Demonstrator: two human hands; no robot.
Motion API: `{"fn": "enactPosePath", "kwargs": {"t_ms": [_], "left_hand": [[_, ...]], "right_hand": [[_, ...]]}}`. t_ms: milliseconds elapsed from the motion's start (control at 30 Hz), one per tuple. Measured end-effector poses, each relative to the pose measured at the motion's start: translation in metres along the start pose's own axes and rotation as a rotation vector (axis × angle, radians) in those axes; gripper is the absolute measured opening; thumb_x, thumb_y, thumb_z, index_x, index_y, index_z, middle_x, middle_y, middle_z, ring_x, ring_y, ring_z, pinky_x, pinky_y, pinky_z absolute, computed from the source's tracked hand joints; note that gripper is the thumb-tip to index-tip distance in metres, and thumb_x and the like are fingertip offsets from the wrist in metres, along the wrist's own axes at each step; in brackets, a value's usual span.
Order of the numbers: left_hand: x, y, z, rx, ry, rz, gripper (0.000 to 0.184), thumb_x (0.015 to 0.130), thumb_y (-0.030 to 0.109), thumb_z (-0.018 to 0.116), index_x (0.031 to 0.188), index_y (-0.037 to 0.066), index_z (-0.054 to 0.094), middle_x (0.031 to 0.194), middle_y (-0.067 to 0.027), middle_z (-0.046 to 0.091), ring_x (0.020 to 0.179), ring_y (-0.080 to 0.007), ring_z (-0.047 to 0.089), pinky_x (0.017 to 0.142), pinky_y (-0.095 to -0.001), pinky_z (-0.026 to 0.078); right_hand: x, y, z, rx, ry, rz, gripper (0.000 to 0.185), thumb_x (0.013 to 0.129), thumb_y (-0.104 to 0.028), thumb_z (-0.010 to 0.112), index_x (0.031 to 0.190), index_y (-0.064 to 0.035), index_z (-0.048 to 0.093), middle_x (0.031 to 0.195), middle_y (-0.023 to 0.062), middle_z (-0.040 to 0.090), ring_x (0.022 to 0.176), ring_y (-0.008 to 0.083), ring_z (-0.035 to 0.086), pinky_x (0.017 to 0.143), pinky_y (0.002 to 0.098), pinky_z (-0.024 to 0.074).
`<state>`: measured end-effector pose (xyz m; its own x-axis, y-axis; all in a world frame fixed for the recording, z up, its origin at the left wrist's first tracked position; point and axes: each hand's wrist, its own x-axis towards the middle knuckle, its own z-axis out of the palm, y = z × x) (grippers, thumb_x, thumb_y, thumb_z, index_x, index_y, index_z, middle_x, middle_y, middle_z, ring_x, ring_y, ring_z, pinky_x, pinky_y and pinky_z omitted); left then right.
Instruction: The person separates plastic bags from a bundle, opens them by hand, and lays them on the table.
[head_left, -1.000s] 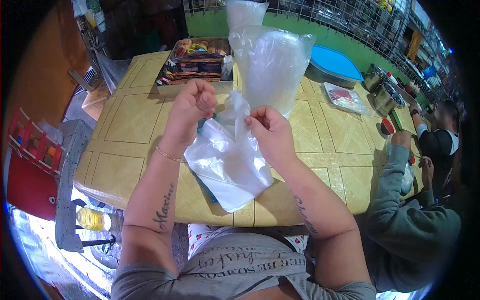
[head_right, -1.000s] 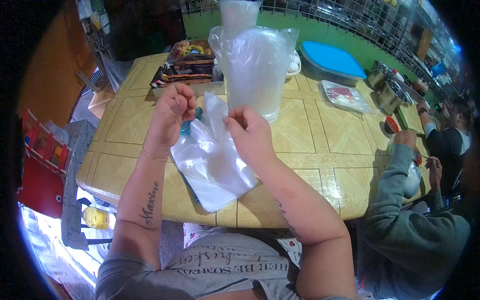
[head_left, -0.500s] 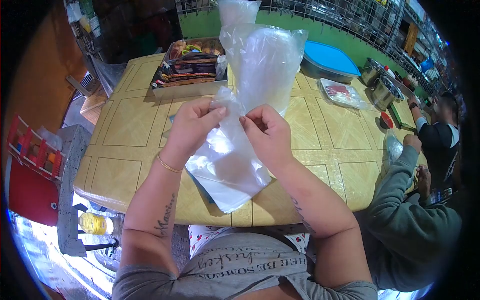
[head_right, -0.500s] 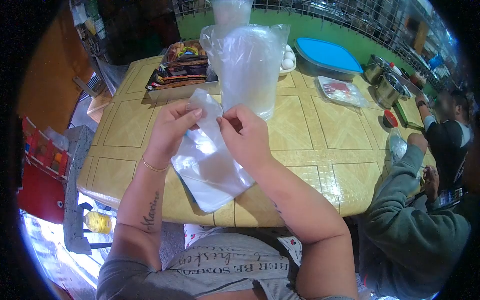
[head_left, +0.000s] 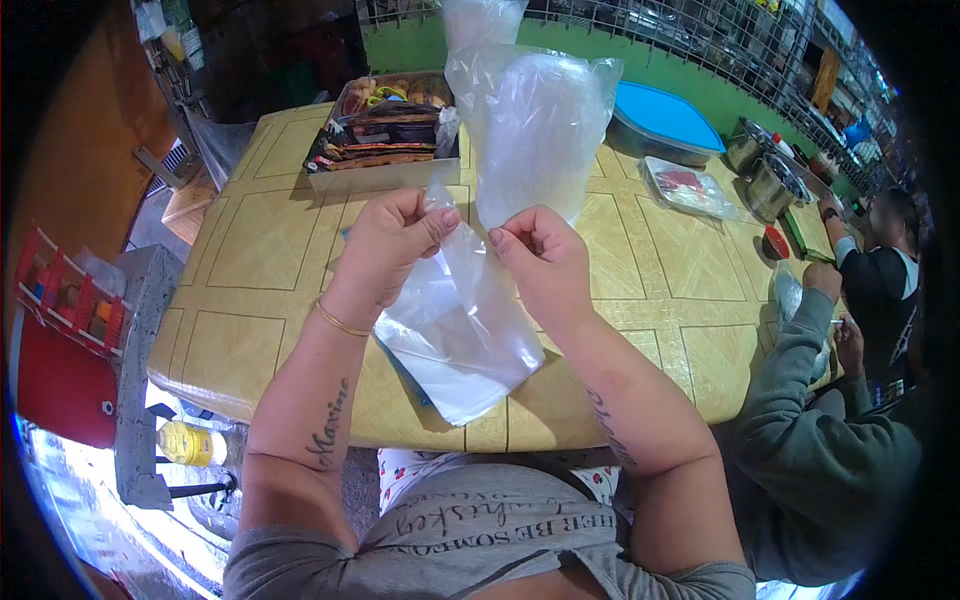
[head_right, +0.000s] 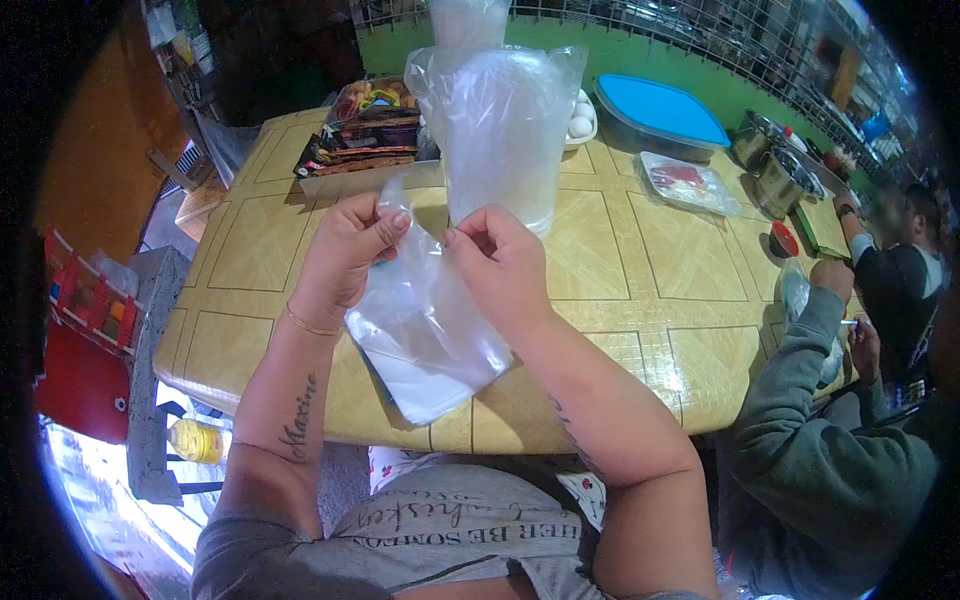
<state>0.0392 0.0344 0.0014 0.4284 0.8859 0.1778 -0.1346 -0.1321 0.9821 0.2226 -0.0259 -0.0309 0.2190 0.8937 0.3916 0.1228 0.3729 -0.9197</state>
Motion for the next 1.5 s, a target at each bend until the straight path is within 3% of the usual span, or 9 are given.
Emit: {"fn": "enactPosePath", "kwargs": {"t_ms": [233,500,700,900,1000,1100,1200,1400,1500], "left_hand": [[-0.004,-0.002,0.01,0.025,-0.111,0.026,0.016,0.082,0.011,0.077,0.088,0.003,0.065,0.077,0.002,0.062,0.07,-0.0048,0.053,0.064,-0.0204,0.044],[-0.003,-0.006,0.011,-0.091,-0.145,-0.04,0.027,0.09,0.033,0.069,0.086,0.006,0.065,0.075,0.004,0.061,0.066,-0.0037,0.05,0.061,-0.0195,0.041],[-0.002,-0.003,0.008,-0.051,-0.021,0.015,0.028,0.093,0.034,0.065,0.079,0.01,0.062,0.07,0.0058,0.057,0.061,-0.003,0.044,0.057,-0.0202,0.037],[0.006,-0.003,-0.015,-0.262,0.159,0.133,0.019,0.097,0.022,0.059,0.082,0.01,0.061,0.07,0.0045,0.056,0.063,-0.004,0.049,0.059,-0.0211,0.04],[0.006,0.018,-0.011,-0.45,0.319,0.18,0.014,0.098,0.016,0.056,0.089,0.008,0.061,0.077,0.0017,0.059,0.068,-0.0067,0.055,0.062,-0.023,0.045],[0.009,0.01,-0.038,-0.529,0.313,0.344,0.011,0.099,0.013,0.053,0.097,0.004,0.06,0.087,-0.0025,0.063,0.077,-0.0116,0.061,0.071,-0.0262,0.05],[0.006,0.019,-0.044,-0.635,0.369,0.451,0.01,0.098,0.011,0.053,0.097,0.004,0.06,0.092,-0.0061,0.066,0.084,-0.0156,0.064,0.078,-0.0291,0.053],[-0.003,0.034,-0.046,-0.525,0.394,0.603,0.008,0.096,0.011,0.057,0.097,0.004,0.059,0.091,-0.0054,0.066,0.08,-0.0171,0.064,0.073,-0.0321,0.053],[0.0,0.024,-0.057,0.11,0.7,0.574,0.009,0.091,0.012,0.063,0.091,0.003,0.06,0.082,-0.0054,0.066,0.072,-0.0177,0.063,0.067,-0.0326,0.051]], "right_hand": [[-0.003,-0.017,0.005,0.015,-0.212,-0.117,0.022,0.085,-0.009,0.072,0.1,-0.0026,0.058,0.087,0.0011,0.062,0.078,0.0066,0.057,0.07,0.0213,0.0474],[-0.002,-0.012,-0.002,-0.068,-0.326,0.04,0.011,0.088,-0.006,0.069,0.09,-0.0048,0.059,0.085,-0.002,0.061,0.075,0.0034,0.053,0.061,0.0199,0.0414],[0.005,-0.008,-0.009,0.613,-0.283,0.185,0.011,0.09,-0.01,0.068,0.085,-0.007,0.058,0.079,-0.0034,0.059,0.074,0.0038,0.051,0.067,0.0204,0.0415],[0.013,-0.001,-0.019,0.751,-0.297,0.2,0.014,0.093,-0.013,0.065,0.086,-0.0069,0.055,0.081,-0.002,0.059,0.075,0.0079,0.055,0.069,0.0234,0.0444],[0.009,-0.003,-0.019,0.318,-0.475,0.241,0.015,0.092,-0.016,0.066,0.085,-0.0059,0.056,0.08,0.0018,0.06,0.075,0.0116,0.057,0.068,0.0277,0.0458],[0.0,-0.002,-0.007,-0.452,-0.725,-0.091,0.019,0.087,-0.02,0.069,0.088,-0.0055,0.057,0.081,0.0106,0.065,0.071,0.0237,0.062,0.065,0.0358,0.048],[-0.005,-0.009,0.001,-0.513,-0.878,0.046,0.025,0.083,-0.024,0.071,0.089,-0.0046,0.056,0.082,0.0153,0.064,0.073,0.0328,0.061,0.068,0.0404,0.0475],[0.008,0.002,-0.016,0.114,-0.737,0.167,0.014,0.09,-0.014,0.067,0.088,-0.0032,0.057,0.082,0.0073,0.066,0.075,0.0175,0.064,0.07,0.0312,0.0507],[0.019,-0.016,-0.039,0.574,-0.497,0.101,0.008,0.092,-0.01,0.063,0.09,-0.0044,0.057,0.088,0.0066,0.067,0.084,0.0163,0.066,0.078,0.0303,0.0533]]}}
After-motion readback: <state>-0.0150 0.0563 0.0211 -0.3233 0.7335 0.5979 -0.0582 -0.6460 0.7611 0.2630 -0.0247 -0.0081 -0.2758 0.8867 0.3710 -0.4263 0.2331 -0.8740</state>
